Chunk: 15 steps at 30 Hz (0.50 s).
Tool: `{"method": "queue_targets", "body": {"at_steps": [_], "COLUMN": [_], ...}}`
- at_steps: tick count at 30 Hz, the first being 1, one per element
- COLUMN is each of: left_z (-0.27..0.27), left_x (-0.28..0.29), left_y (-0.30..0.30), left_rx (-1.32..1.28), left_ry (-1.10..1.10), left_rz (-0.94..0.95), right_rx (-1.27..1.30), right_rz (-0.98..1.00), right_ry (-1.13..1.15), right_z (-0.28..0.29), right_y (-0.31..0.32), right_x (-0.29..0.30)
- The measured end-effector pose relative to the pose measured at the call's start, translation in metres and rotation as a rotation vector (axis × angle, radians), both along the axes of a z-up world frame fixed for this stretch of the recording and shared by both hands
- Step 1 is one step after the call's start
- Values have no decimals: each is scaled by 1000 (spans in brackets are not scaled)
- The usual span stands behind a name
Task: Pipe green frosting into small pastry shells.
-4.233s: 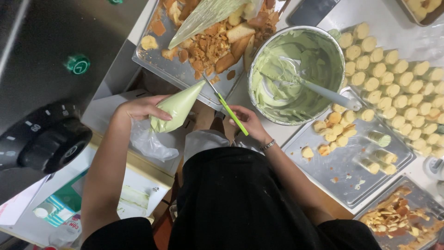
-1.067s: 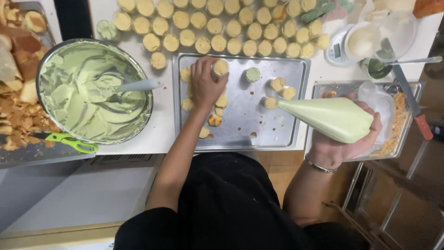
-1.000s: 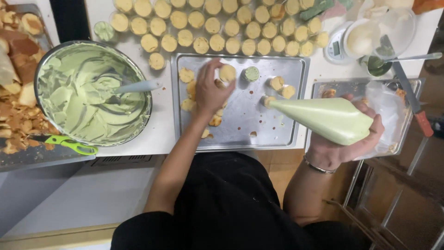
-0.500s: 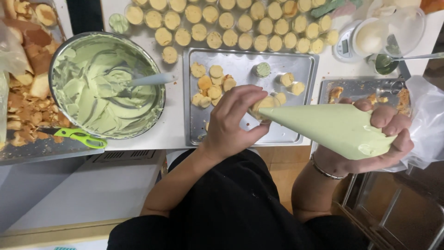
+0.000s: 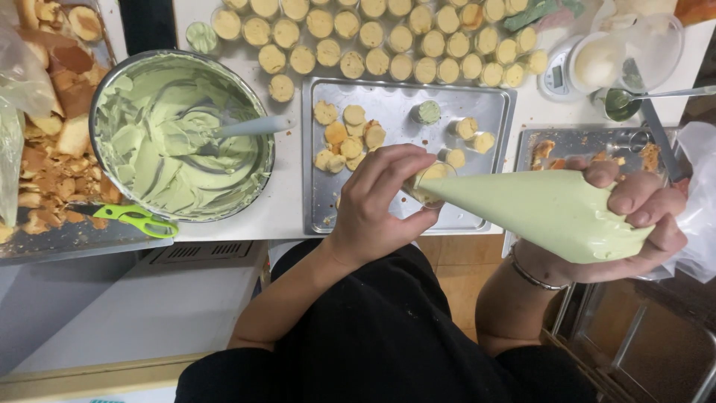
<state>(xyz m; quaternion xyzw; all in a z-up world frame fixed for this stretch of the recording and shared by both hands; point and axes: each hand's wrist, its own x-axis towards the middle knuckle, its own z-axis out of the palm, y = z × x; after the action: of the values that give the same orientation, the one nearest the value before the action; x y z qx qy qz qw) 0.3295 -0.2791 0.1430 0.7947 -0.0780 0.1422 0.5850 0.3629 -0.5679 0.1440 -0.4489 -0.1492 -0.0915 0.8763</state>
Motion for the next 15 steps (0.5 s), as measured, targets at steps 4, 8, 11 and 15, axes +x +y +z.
{"method": "queue_targets", "body": {"at_steps": [4, 8, 11, 15], "left_z": [2, 3, 2, 5], "left_x": [-1, -3, -5, -7], "left_y": [2, 3, 2, 3], "left_rx": [-22, -13, -9, -5], "left_ry": [19, 15, 17, 23], "left_rz": [-5, -12, -15, -19], "right_rx": [17, -58, -52, -81], "right_rz": [45, 67, 70, 21], "right_ry": [-7, -55, -40, -59], "right_z": [0, 3, 6, 16], "right_y": [-10, -17, -18, -7], "right_x": [1, -1, -3, 2]}}
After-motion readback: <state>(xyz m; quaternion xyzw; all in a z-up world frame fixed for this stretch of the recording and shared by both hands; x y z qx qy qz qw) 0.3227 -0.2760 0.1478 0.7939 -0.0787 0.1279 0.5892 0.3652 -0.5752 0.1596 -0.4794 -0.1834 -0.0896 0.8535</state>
